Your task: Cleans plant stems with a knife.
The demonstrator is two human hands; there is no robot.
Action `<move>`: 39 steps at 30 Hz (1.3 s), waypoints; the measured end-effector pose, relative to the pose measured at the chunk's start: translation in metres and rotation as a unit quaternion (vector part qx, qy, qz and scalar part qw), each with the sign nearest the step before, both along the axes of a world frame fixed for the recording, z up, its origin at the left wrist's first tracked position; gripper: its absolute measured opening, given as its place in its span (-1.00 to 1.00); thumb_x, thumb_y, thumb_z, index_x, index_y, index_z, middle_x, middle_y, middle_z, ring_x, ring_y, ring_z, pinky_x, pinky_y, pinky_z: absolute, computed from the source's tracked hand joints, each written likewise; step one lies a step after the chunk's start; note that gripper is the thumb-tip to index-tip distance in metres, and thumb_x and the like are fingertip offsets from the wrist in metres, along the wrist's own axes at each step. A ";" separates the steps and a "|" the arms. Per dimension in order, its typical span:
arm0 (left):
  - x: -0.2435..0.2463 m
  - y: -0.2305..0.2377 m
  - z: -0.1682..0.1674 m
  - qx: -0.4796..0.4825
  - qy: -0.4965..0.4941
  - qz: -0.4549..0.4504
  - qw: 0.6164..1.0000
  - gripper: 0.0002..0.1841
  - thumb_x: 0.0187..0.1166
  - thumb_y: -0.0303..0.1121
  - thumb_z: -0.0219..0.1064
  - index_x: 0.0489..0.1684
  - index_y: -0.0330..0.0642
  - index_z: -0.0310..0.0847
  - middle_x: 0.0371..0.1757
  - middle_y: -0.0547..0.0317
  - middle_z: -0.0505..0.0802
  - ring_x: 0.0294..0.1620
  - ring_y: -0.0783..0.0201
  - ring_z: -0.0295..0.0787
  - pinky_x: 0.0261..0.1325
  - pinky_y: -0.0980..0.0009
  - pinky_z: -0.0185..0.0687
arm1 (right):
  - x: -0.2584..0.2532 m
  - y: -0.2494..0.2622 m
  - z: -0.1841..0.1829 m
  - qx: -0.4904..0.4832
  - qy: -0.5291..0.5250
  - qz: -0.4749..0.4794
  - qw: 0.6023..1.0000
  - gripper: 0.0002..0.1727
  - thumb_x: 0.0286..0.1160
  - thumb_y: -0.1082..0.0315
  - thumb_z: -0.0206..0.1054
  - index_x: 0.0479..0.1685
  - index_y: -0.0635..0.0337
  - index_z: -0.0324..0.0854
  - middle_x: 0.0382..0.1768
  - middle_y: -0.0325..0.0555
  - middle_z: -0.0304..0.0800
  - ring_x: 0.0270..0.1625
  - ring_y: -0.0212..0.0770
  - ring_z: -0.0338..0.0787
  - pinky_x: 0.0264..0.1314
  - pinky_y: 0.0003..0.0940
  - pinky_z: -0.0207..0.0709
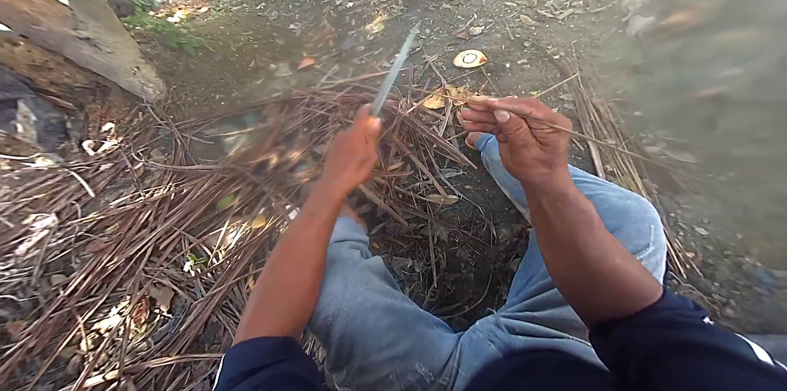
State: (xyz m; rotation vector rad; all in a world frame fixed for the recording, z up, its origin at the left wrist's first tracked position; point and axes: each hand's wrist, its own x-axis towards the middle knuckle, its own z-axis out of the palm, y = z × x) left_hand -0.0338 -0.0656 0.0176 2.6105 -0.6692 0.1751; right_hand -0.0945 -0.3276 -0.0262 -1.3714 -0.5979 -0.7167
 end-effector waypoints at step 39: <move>0.013 -0.006 -0.001 -0.243 0.038 -0.021 0.969 -0.67 0.70 -0.22 0.30 0.19 -0.30 0.50 -0.39 0.18 0.71 -0.54 0.38 0.64 -0.40 0.37 0.69 | -0.022 0.061 -0.054 0.070 0.326 0.192 0.923 -0.67 0.70 0.36 0.10 0.30 0.17 0.63 -0.73 -0.36 0.46 -0.72 -0.52 0.43 -0.61 -0.62 0.40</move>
